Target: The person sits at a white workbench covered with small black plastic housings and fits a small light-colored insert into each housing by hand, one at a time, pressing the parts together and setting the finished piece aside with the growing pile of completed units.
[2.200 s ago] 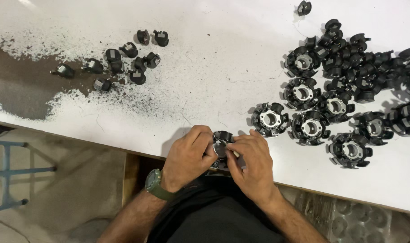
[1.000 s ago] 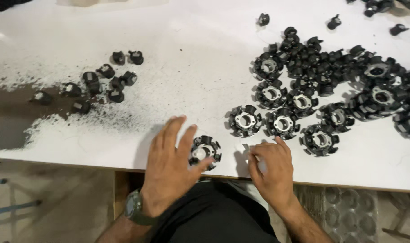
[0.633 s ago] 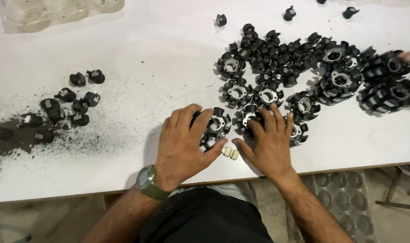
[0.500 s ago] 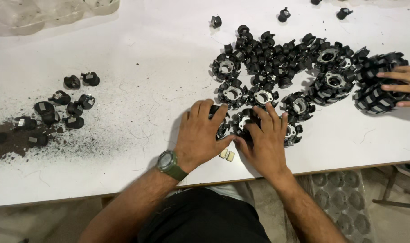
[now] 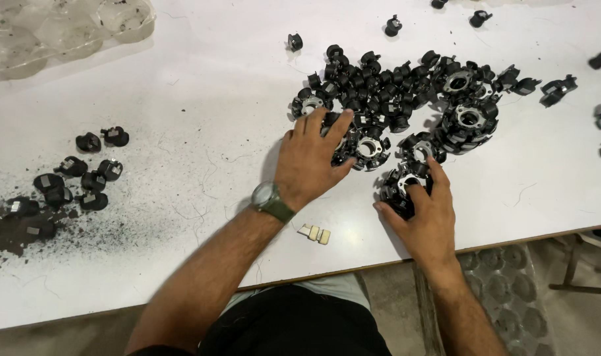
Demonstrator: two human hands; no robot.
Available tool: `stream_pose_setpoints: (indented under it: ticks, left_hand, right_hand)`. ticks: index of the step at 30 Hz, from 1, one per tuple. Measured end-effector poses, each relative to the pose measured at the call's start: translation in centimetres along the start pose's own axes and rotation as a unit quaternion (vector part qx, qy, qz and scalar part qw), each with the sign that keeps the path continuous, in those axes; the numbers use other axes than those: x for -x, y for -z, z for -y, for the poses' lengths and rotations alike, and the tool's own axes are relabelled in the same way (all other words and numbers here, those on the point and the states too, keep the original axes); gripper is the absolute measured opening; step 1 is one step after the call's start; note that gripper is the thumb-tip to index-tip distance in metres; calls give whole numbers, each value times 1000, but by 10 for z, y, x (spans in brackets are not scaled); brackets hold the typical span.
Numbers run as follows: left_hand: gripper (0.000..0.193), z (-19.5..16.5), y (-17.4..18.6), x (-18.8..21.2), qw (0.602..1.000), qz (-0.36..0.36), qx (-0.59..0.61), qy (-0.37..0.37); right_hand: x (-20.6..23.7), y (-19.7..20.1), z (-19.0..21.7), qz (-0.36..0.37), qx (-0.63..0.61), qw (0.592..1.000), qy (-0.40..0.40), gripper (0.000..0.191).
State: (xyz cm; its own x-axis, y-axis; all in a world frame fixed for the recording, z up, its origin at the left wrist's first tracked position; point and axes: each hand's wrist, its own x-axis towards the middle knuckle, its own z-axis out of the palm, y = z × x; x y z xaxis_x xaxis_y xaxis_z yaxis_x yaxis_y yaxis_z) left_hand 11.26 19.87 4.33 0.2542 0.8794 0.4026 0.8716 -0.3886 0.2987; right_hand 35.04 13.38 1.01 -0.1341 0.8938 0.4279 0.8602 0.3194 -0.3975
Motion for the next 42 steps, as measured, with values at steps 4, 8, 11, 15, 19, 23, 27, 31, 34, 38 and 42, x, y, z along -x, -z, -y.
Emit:
stream_pose_setpoints:
  ticks: [4, 8, 11, 15, 19, 23, 27, 31, 34, 38, 42]
  left_hand:
    - [85, 2, -8, 3, 999, 36, -22, 0]
    - [85, 12, 5, 26, 999, 51, -7, 13]
    - [89, 16, 17, 39, 998, 24, 46, 17]
    - [90, 12, 25, 38, 996, 45, 65, 29]
    - [90, -1, 26, 47, 992, 114, 53, 2]
    - [91, -32, 11, 57, 979, 134, 77, -136]
    - [91, -73, -15, 50, 952, 176, 137, -208]
    - [108, -105, -45, 27, 947, 189, 153, -211]
    - [130, -115, -66, 10, 942, 163, 159, -247]
    - [136, -114, -82, -8, 914, 201, 216, -279]
    - [131, -115, -72, -25, 920, 257, 171, -241]
  right_hand:
    - [10, 5, -3, -19, -15, 1000, 9, 46]
    - [4, 20, -14, -112, 9, 991, 67, 46]
    - [-24, 28, -24, -111, -11, 992, 60, 48]
    - [-70, 17, -30, -35, 105, 990, 84, 50]
    - [-44, 15, -33, -53, 31, 997, 55, 50]
    - [8, 27, -36, -72, 4, 997, 3, 56]
    - [39, 37, -26, -136, -91, 986, -11, 79]
    - [61, 40, -17, -122, -61, 990, 43, 104]
    - [61, 34, -26, -113, -4, 992, 59, 111]
    - [52, 28, -44, -144, -23, 989, 23, 97]
    - [44, 26, -57, -159, 12, 987, -14, 73]
